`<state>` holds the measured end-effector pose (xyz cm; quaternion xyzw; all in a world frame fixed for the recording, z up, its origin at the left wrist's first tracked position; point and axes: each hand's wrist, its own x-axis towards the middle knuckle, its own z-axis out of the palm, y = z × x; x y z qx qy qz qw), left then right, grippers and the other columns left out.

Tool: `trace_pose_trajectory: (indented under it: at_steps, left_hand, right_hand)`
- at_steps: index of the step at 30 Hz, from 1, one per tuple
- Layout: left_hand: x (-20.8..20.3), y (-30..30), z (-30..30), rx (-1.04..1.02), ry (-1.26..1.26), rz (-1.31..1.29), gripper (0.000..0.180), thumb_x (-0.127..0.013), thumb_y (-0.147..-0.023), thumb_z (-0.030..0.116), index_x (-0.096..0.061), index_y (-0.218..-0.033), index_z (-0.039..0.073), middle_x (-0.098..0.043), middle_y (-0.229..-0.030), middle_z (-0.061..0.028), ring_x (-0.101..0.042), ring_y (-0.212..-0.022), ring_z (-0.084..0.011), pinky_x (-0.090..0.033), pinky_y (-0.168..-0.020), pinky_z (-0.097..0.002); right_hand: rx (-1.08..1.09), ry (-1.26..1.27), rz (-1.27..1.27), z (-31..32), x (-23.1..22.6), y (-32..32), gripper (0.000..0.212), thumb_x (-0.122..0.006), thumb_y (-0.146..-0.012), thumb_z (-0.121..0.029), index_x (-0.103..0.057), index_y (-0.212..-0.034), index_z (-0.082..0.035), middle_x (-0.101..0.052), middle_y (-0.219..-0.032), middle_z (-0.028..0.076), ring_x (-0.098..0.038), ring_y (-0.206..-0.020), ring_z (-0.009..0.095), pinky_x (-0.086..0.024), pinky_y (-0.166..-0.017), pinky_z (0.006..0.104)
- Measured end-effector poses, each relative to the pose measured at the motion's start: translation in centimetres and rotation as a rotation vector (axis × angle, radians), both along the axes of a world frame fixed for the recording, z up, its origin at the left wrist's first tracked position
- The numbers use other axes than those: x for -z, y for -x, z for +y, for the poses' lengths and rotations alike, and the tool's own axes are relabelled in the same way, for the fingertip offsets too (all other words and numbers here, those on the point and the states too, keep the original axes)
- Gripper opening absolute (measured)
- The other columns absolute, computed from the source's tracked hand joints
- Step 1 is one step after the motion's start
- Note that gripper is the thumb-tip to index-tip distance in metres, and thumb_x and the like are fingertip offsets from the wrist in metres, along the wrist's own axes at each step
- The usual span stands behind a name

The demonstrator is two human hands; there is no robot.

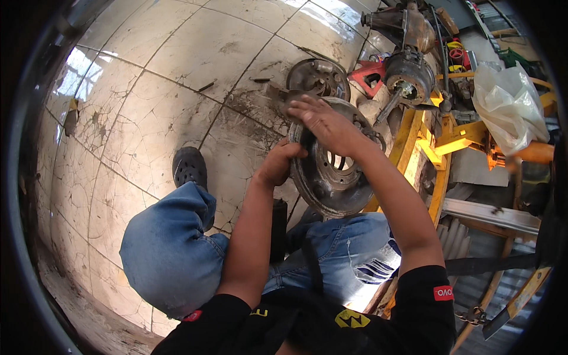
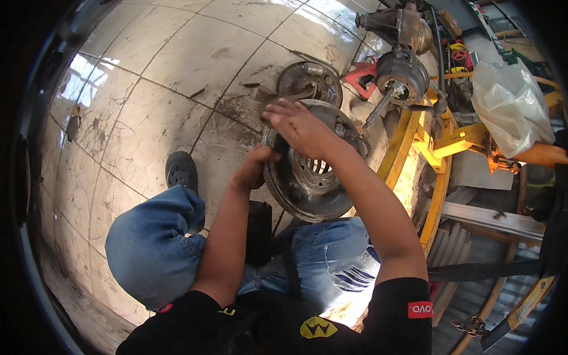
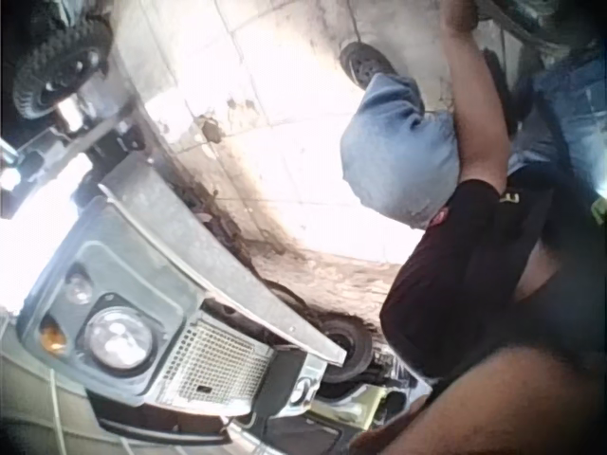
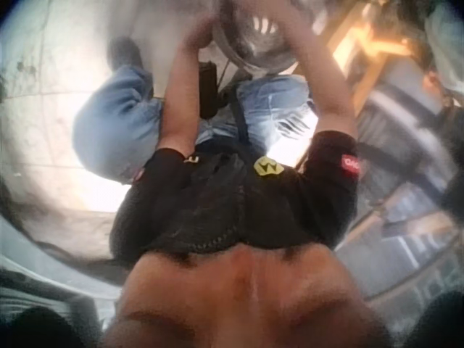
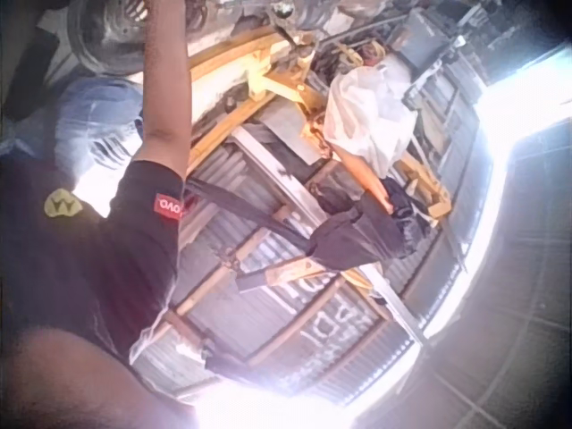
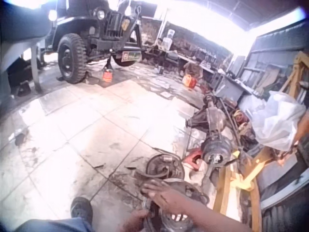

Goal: The person sits on the floor and scrubs the surface of a brake drum with a wire brush. They rotate the drum to clean different sections and flip it over to clean the other side.

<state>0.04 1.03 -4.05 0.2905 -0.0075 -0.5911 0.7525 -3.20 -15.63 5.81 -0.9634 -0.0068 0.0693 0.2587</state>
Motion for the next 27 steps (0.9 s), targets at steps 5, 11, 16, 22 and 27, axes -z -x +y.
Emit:
trace_pose_trajectory:
  at_steps: [5, 11, 16, 22, 27]
  left_hand:
    - [-0.6, 0.2, -0.5, 0.003, 0.011, -0.014, 0.041, -0.059, -0.072, 0.012, -0.058, -0.11, -0.004, -0.065, -0.093, -0.0107, -0.065, -0.08, -0.0213, -0.055, -0.073, -0.0337]
    - [-0.1, -0.5, 0.2, 0.051, 0.041, 0.044, 0.039, -0.061, -0.072, 0.011, -0.059, -0.108, -0.004, -0.064, -0.094, -0.009, -0.063, -0.081, -0.0208, -0.052, -0.076, -0.0334]
    - [0.0, 0.5, -0.9, 0.012, -0.046, -0.024, 0.04, -0.06, -0.072, 0.011, -0.058, -0.109, -0.004, -0.064, -0.096, -0.0095, -0.063, -0.083, -0.0202, -0.052, -0.077, -0.0331]
    - [-1.2, -0.4, 0.2, 0.059, 0.023, 0.052, 0.046, -0.061, -0.072, 0.011, -0.054, -0.114, -0.005, -0.062, -0.101, -0.0114, -0.061, -0.088, -0.0212, -0.05, -0.081, -0.0334]
    - [-0.1, -0.1, -0.1, 0.036, -0.024, 0.005, 0.046, -0.062, -0.072, 0.012, -0.053, -0.114, -0.005, -0.061, -0.1, -0.0116, -0.061, -0.089, -0.0225, -0.051, -0.079, -0.0333]
  right_hand:
    - [0.278, 0.074, 0.016, -4.1, 0.5, 0.8, 0.058, -0.024, -0.102, -0.045, -0.047, -0.136, -0.005, -0.041, -0.144, 0.018, -0.029, -0.139, 0.034, -0.021, -0.116, 0.0414]
    - [-0.048, 0.093, -0.024, -1.2, 0.6, -0.2, 0.058, -0.027, -0.101, -0.045, -0.049, -0.134, -0.002, -0.043, -0.143, 0.018, -0.034, -0.136, 0.034, -0.022, -0.115, 0.0429]
    - [0.368, 0.081, -0.023, -4.5, 1.1, 1.8, 0.058, -0.028, -0.101, -0.046, -0.05, -0.133, -0.003, -0.048, -0.139, 0.017, -0.04, -0.132, 0.035, -0.027, -0.113, 0.0398]
    - [0.327, 0.142, 0.046, -5.4, 1.6, 1.6, 0.057, -0.035, -0.1, -0.045, -0.046, -0.135, -0.001, -0.046, -0.139, 0.021, -0.041, -0.131, 0.036, -0.031, -0.11, 0.0394]
    - [0.504, 0.033, 0.266, -7.0, -0.3, 3.0, 0.055, -0.041, -0.099, -0.04, -0.044, -0.136, 0.001, -0.045, -0.139, 0.022, -0.042, -0.131, 0.035, -0.033, -0.109, 0.0386]
